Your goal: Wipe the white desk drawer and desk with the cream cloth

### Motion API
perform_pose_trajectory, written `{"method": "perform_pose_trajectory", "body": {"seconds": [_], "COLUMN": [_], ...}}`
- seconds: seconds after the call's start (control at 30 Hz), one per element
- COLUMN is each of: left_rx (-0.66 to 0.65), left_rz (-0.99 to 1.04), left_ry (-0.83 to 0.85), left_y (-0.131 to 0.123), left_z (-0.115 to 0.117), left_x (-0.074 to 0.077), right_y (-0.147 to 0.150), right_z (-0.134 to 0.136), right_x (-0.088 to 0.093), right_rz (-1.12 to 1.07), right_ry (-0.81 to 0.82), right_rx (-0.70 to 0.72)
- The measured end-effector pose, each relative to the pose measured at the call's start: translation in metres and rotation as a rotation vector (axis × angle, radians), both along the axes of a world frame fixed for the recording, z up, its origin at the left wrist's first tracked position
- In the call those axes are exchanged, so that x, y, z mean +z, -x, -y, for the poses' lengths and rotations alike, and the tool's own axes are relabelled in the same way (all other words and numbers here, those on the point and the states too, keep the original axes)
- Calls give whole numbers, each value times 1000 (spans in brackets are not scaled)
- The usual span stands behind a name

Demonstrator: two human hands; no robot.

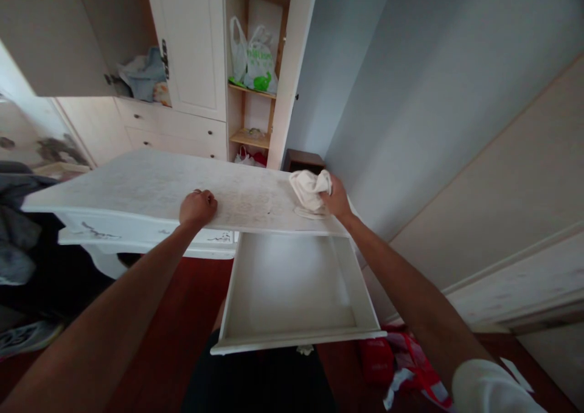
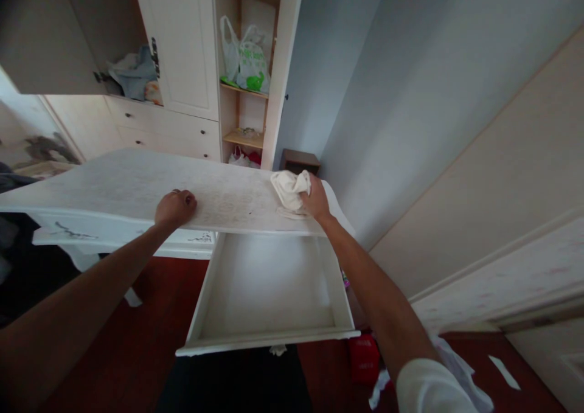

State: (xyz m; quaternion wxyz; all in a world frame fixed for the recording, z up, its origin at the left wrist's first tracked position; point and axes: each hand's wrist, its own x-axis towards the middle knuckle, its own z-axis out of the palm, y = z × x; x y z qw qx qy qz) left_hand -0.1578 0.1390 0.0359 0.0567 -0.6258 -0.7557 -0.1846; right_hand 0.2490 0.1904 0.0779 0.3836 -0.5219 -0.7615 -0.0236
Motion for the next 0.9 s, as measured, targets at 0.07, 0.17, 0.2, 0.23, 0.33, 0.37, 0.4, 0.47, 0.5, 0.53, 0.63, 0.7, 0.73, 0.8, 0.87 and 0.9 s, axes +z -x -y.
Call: {"method": "perform_pose_trajectory", "body": {"seconds": [0.07, 0.17, 0.2, 0.23, 0.33, 0.37, 0.4, 0.47, 0.5, 0.53, 0.63, 0.7, 0.73, 0.8, 0.87, 0.9], "left_rx": [-2, 2, 4, 9, 22, 23, 21, 14, 13, 12, 15, 20, 23, 30, 38, 40], "left_rz": [5, 19, 25, 30, 40, 41, 41, 39, 38, 36, 25, 17, 14, 10, 5, 4], "left_ry": [-4, -9, -9, -8, -3, -1, 2, 8, 10, 11, 13, 15, 17, 15, 10, 12], "left_y": [1, 1, 1, 1, 1, 1, 0, 0, 0, 0, 0, -1, -1, -2, -2, -3], "left_z": [0, -1, -1, -1, -2, -2, -2, -2, -1, -1, -1, -2, -2, -2, -2, -2], "left_x": [-1, -2, -2, -2, -2, -2, -2, -1, -1, -1, -1, -1, -1, -2, -2, -1], "right_y": [1, 4, 5, 5, 4, 4, 4, 5, 6, 7, 9, 7, 5, -2, -12, -18], "right_z": [5, 11, 12, 12, 13, 17, 22, 41, 53, 67, 117, 153, 171, 208, 244, 261], "right_x": [-23, -42, -42, -41, -31, -27, -24, -22, -22, -24, -37, -49, -56, -69, -83, -91], "right_rz": [166, 273, 286, 297, 326, 329, 327, 299, 270, 231, 38, -169, -296, -550, -743, -807], "right_ry": [118, 160, 163, 173, 211, 214, 213, 199, 190, 184, 200, 244, 272, 344, 488, 576], "right_rx": [35, 17, 3, -10, -48, -57, -58, -21, 16, 63, 196, 219, 215, 161, 58, 9]}}
